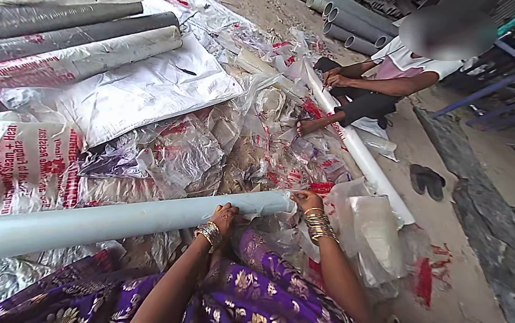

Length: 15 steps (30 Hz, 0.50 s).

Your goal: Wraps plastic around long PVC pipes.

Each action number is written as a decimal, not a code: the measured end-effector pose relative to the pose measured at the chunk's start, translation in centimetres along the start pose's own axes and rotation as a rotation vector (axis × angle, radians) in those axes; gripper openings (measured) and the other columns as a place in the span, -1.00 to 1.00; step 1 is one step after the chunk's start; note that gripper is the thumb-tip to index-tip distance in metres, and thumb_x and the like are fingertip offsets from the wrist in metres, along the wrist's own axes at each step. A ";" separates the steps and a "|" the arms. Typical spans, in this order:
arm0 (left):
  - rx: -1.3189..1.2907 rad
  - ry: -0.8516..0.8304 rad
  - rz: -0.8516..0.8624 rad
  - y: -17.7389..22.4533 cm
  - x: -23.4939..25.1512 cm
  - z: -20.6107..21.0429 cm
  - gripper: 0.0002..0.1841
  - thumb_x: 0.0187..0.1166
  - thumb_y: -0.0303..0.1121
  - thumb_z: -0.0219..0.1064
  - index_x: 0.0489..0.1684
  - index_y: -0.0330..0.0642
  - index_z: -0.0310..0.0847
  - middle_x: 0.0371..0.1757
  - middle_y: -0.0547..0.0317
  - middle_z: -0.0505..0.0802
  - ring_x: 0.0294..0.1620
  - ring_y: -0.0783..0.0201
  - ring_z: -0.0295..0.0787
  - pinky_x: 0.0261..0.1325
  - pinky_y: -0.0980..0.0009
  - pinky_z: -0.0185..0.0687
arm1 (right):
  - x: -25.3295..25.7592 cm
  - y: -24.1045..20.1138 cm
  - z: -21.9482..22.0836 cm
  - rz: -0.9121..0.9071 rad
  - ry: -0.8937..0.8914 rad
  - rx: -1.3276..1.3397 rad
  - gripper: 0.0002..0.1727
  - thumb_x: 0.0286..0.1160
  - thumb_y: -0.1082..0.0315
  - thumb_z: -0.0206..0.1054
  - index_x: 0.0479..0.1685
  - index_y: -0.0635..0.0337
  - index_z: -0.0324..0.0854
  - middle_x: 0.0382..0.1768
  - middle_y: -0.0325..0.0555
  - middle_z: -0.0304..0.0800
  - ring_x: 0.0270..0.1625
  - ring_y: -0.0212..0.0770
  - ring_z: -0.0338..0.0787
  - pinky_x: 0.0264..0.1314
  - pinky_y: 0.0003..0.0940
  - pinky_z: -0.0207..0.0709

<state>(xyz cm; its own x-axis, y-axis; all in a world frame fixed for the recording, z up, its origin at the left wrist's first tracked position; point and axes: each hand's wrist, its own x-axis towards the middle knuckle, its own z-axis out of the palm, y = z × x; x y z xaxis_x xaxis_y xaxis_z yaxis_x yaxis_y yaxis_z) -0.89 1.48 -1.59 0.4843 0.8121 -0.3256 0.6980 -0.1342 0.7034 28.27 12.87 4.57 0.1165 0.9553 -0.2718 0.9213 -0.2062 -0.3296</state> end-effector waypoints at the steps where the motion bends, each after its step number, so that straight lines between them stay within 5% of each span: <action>1: 0.004 0.002 0.009 0.0 0.0 0.0 -0.58 0.61 -0.47 0.26 0.36 0.18 0.80 0.27 -0.19 0.78 0.41 -0.28 0.54 0.36 -0.28 0.29 | 0.3 -0.8 1.5 0.011 -0.041 -0.028 -0.43 0.35 0.11 0.65 0.19 0.40 0.75 0.23 0.33 0.76 0.35 0.20 0.69 0.52 0.14 0.41; 4: 0.002 0.030 0.036 -0.1 -0.1 0.1 -0.60 0.59 -0.47 0.26 0.31 0.13 0.83 0.21 -0.21 0.79 0.37 -0.29 0.56 0.32 -0.29 0.31 | 0.2 -2.1 3.6 0.096 -0.025 -0.125 -0.60 0.50 0.23 0.53 0.10 0.40 0.74 0.31 0.32 0.69 0.45 0.23 0.64 0.51 0.16 0.44; 7: 0.008 0.022 0.029 0.0 -0.3 0.2 -0.60 0.61 -0.49 0.23 0.30 0.12 0.83 0.23 -0.20 0.79 0.39 -0.29 0.55 0.34 -0.29 0.31 | -0.4 -2.0 3.3 0.253 0.030 -0.180 -0.59 0.72 0.23 0.29 0.36 0.33 0.63 0.40 0.31 0.70 0.48 0.26 0.67 0.45 0.23 0.49; 11: -0.010 0.008 0.013 0.2 -0.2 0.1 -0.60 0.66 -0.48 0.18 0.33 0.11 0.81 0.26 -0.20 0.78 0.41 -0.28 0.54 0.37 -0.28 0.30 | 0.0 -1.3 2.4 0.363 0.157 -0.179 -0.50 0.71 0.28 0.24 0.56 0.30 0.49 0.44 0.31 0.67 0.50 0.26 0.67 0.43 0.24 0.50; 15: 0.001 0.005 -0.002 -0.1 -0.2 0.1 -0.59 0.64 -0.45 0.22 0.34 0.16 0.80 0.26 -0.16 0.78 0.41 -0.24 0.54 0.38 -0.27 0.30 | -0.1 5.8 -3.8 0.624 0.493 0.024 -0.49 0.70 0.35 0.21 0.59 0.37 0.41 0.45 0.43 0.61 0.53 0.37 0.62 0.44 0.29 0.50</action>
<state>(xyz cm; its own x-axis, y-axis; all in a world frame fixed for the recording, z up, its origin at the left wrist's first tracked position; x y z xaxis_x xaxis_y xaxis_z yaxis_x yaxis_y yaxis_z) -1.03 1.30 -1.65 0.4807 0.8149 -0.3238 0.6992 -0.1334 0.7023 34.98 12.42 6.08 0.7644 0.6445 0.0169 0.6243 -0.7333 -0.2693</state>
